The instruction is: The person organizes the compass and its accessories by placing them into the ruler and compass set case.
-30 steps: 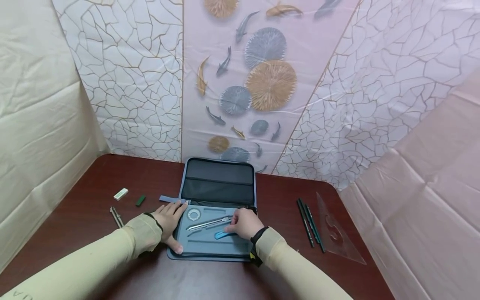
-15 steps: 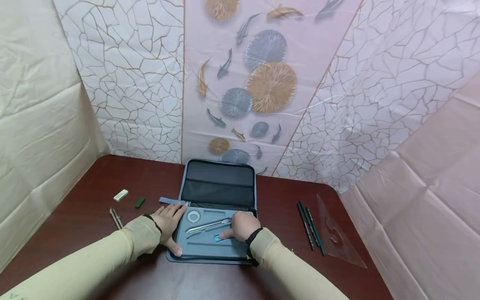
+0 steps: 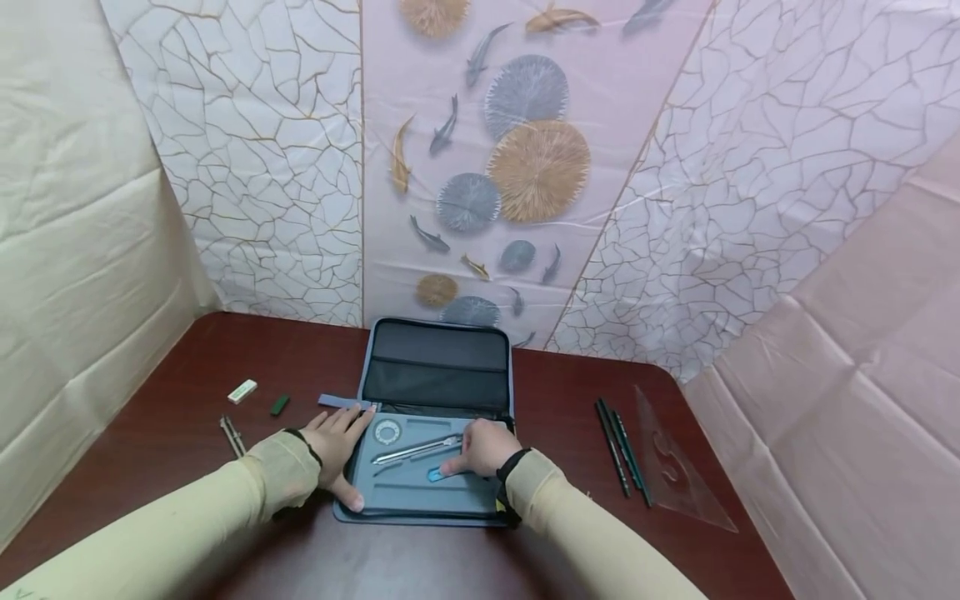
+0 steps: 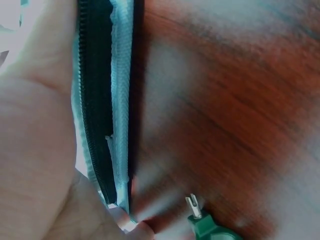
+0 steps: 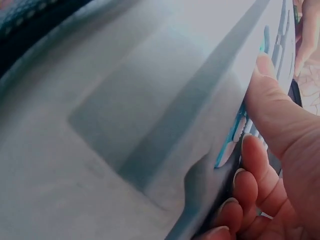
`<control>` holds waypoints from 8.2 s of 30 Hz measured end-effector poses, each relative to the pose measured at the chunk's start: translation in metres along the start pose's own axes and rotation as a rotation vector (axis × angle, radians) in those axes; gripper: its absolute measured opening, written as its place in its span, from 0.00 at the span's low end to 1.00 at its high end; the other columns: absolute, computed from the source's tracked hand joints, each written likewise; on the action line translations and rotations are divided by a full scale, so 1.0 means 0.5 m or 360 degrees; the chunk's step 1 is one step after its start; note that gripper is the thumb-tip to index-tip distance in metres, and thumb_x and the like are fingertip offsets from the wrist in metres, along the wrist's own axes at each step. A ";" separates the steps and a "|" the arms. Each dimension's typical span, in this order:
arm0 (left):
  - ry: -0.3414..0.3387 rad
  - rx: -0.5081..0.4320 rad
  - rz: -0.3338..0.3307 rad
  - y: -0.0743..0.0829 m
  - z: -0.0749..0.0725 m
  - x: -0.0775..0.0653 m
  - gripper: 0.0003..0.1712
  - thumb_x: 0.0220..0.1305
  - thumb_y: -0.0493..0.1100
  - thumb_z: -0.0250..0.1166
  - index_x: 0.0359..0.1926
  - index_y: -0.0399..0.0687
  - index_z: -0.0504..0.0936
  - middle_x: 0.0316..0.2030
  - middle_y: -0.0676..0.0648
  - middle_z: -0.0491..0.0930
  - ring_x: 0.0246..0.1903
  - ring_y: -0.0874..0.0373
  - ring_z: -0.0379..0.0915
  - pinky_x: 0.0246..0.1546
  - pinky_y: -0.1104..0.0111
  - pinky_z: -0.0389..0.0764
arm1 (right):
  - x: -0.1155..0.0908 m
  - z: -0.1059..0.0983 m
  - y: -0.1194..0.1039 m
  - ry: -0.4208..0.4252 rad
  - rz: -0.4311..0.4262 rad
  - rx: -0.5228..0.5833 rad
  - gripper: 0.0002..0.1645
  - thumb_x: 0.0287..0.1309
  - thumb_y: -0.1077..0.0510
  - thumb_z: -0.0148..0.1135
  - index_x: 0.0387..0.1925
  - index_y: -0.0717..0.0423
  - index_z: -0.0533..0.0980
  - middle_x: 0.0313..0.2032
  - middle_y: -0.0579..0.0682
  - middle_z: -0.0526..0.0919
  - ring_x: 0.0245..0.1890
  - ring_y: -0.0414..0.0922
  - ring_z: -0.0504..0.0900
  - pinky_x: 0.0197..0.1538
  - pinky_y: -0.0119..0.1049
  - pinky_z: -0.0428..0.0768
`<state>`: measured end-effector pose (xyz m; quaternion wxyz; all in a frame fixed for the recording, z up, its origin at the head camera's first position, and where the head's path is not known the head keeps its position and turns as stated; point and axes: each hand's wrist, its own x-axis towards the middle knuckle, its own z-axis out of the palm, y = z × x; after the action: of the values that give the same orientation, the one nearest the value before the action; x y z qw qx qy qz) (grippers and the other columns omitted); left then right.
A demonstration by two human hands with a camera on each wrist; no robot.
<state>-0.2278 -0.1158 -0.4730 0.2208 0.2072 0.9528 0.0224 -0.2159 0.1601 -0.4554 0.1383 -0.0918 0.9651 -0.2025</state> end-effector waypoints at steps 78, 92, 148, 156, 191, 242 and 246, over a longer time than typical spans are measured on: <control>-0.0126 0.0018 -0.0060 0.001 -0.020 0.010 0.90 0.16 0.87 0.65 0.77 0.47 0.37 0.74 0.34 0.39 0.72 0.39 0.36 0.69 0.49 0.42 | -0.093 -0.151 0.412 0.0362 0.0449 -0.0197 0.10 0.57 0.60 0.64 0.24 0.59 0.74 0.23 0.50 0.76 0.25 0.48 0.75 0.35 0.47 0.75; -0.0072 0.0003 0.0045 -0.002 -0.039 -0.006 0.85 0.22 0.79 0.73 0.76 0.45 0.42 0.73 0.33 0.44 0.71 0.38 0.41 0.68 0.49 0.51 | -0.087 -0.140 0.410 0.0356 0.0400 -0.0071 0.17 0.54 0.58 0.61 0.13 0.55 0.70 0.13 0.45 0.69 0.16 0.43 0.67 0.24 0.37 0.67; -0.0064 -0.0059 0.0061 -0.015 -0.024 0.000 0.90 0.16 0.82 0.70 0.77 0.45 0.39 0.74 0.33 0.39 0.72 0.38 0.36 0.69 0.48 0.44 | -0.098 0.034 0.031 0.0168 -0.1221 -0.0465 0.13 0.67 0.58 0.58 0.48 0.42 0.83 0.36 0.38 0.79 0.35 0.30 0.76 0.37 0.22 0.74; -0.0023 -0.0006 0.0061 -0.021 -0.008 0.013 0.89 0.15 0.84 0.68 0.77 0.45 0.41 0.74 0.34 0.40 0.72 0.39 0.38 0.69 0.49 0.46 | -0.096 0.039 0.033 0.0178 -0.1228 -0.0464 0.13 0.65 0.59 0.61 0.47 0.42 0.84 0.34 0.37 0.78 0.35 0.30 0.75 0.37 0.21 0.72; 0.0012 0.0012 0.0057 -0.024 -0.002 0.016 0.93 0.11 0.86 0.66 0.76 0.46 0.37 0.74 0.34 0.40 0.72 0.37 0.37 0.68 0.47 0.47 | -0.077 -0.148 0.302 0.0515 0.0027 -0.0202 0.21 0.62 0.58 0.61 0.55 0.61 0.76 0.50 0.61 0.78 0.44 0.55 0.80 0.43 0.52 0.77; -0.0124 -0.0042 -0.0070 0.036 -0.088 -0.049 0.78 0.31 0.68 0.80 0.76 0.43 0.45 0.73 0.34 0.46 0.71 0.41 0.47 0.62 0.46 0.62 | -0.075 -0.120 0.409 0.0478 0.0388 -0.0355 0.08 0.56 0.65 0.53 0.25 0.65 0.74 0.23 0.60 0.79 0.26 0.57 0.80 0.32 0.55 0.76; -0.0101 -0.0071 -0.0077 0.040 -0.081 -0.043 0.81 0.27 0.68 0.81 0.75 0.42 0.46 0.73 0.34 0.46 0.71 0.41 0.46 0.62 0.47 0.62 | -0.072 -0.114 0.409 0.0461 0.0355 -0.0352 0.10 0.52 0.63 0.56 0.19 0.62 0.70 0.19 0.55 0.75 0.21 0.53 0.76 0.29 0.51 0.75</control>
<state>-0.2201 -0.1043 -0.4248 0.2559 0.1796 0.9493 0.0318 -0.2241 0.3738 -0.4820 0.0090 0.0311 0.9954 -0.0899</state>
